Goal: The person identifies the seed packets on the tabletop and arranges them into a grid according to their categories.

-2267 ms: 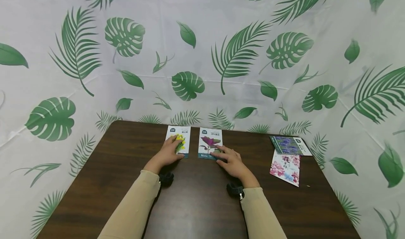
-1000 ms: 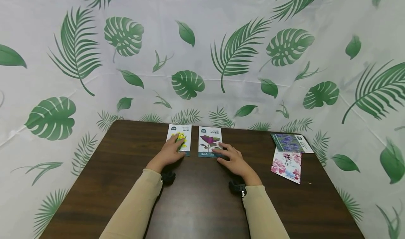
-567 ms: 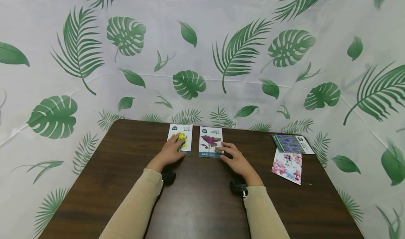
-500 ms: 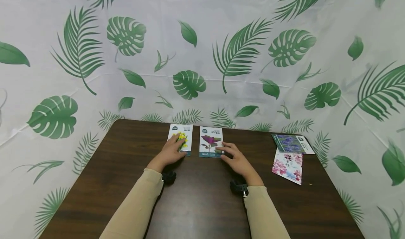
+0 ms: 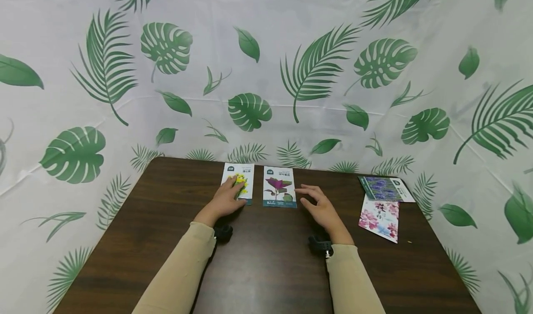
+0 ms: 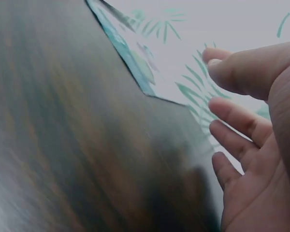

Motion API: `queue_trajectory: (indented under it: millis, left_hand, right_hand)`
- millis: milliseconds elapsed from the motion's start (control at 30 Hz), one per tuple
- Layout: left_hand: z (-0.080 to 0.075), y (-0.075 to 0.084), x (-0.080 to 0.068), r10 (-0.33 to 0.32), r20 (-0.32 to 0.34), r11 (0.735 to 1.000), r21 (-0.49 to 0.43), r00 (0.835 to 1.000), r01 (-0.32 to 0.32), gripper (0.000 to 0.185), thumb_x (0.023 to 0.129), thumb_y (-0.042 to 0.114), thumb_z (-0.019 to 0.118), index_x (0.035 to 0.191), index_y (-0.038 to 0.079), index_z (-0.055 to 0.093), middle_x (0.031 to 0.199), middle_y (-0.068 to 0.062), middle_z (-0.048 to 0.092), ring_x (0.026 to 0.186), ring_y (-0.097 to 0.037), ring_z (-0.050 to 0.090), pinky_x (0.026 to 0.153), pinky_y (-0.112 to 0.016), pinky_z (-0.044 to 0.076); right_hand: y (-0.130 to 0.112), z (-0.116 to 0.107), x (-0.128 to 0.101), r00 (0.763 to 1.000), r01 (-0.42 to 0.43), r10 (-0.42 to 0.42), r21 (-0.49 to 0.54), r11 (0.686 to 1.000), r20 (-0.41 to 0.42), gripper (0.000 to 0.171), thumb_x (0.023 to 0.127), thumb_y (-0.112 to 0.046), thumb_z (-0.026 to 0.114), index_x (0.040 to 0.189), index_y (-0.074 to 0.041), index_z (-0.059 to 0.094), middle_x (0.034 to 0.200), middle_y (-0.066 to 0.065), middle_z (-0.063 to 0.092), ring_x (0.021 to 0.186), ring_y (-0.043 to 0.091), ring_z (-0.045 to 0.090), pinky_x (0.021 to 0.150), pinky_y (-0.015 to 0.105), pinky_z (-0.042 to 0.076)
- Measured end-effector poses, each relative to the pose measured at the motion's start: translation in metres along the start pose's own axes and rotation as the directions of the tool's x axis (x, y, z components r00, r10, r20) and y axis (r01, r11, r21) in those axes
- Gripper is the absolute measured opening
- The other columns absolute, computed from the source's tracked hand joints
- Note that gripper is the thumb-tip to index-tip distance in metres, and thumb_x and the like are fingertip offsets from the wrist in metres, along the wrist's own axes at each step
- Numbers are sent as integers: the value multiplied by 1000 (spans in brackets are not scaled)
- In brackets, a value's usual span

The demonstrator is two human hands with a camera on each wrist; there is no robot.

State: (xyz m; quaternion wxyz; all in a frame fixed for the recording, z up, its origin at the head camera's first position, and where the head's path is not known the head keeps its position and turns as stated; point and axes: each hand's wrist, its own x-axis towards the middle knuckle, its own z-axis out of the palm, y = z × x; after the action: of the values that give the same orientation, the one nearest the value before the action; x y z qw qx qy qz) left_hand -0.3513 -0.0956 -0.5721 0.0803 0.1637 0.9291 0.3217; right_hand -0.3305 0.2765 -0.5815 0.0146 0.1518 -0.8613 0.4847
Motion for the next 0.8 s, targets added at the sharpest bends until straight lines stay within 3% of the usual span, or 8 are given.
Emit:
queue_trajectory:
  millis: [100,333,600,800]
  left_hand:
    - [0,0,0,-1,3,1000,-5,1000,1,71,108,30,67,170,8,40,182,-23,15,171,-45,6,136,-67,16]
    - [1,-1,0,-2,-6,1000,-3,1000,2,70,107,29,68,169,8,41,182,-23,16,170,-46,8,135,-68,16]
    - [3,-1,2,-8,-7,1000,4,1000,8,72,108,32,68,170,11,40,183,-21,15,171,-44,7,135,-68,17]
    - [4,-3,2,-6,-9,1000,11,1000,6,71,108,31,68,170,10,40,183,-21,16,171,-44,8,136,-67,18]
  right_hand:
    - [5,-8,-2,998,-20,20,7,1000,-57,34,111,-21,66,144,-22,72,165,10,52,160,38,39,130,73,24]
    - [16,-29,-8,982,-28,25,-14,1000,-187,34,111,-14,65,144,-16,71,160,16,54,153,40,45,127,71,30]
    - [31,-56,-18,936,-47,-11,-156,987,-352,30,109,-8,67,138,-8,74,145,23,60,140,43,53,123,65,37]
    - [39,-72,-30,899,-146,60,-168,975,-433,30,111,-13,63,139,-8,73,146,25,58,144,47,50,126,70,33]
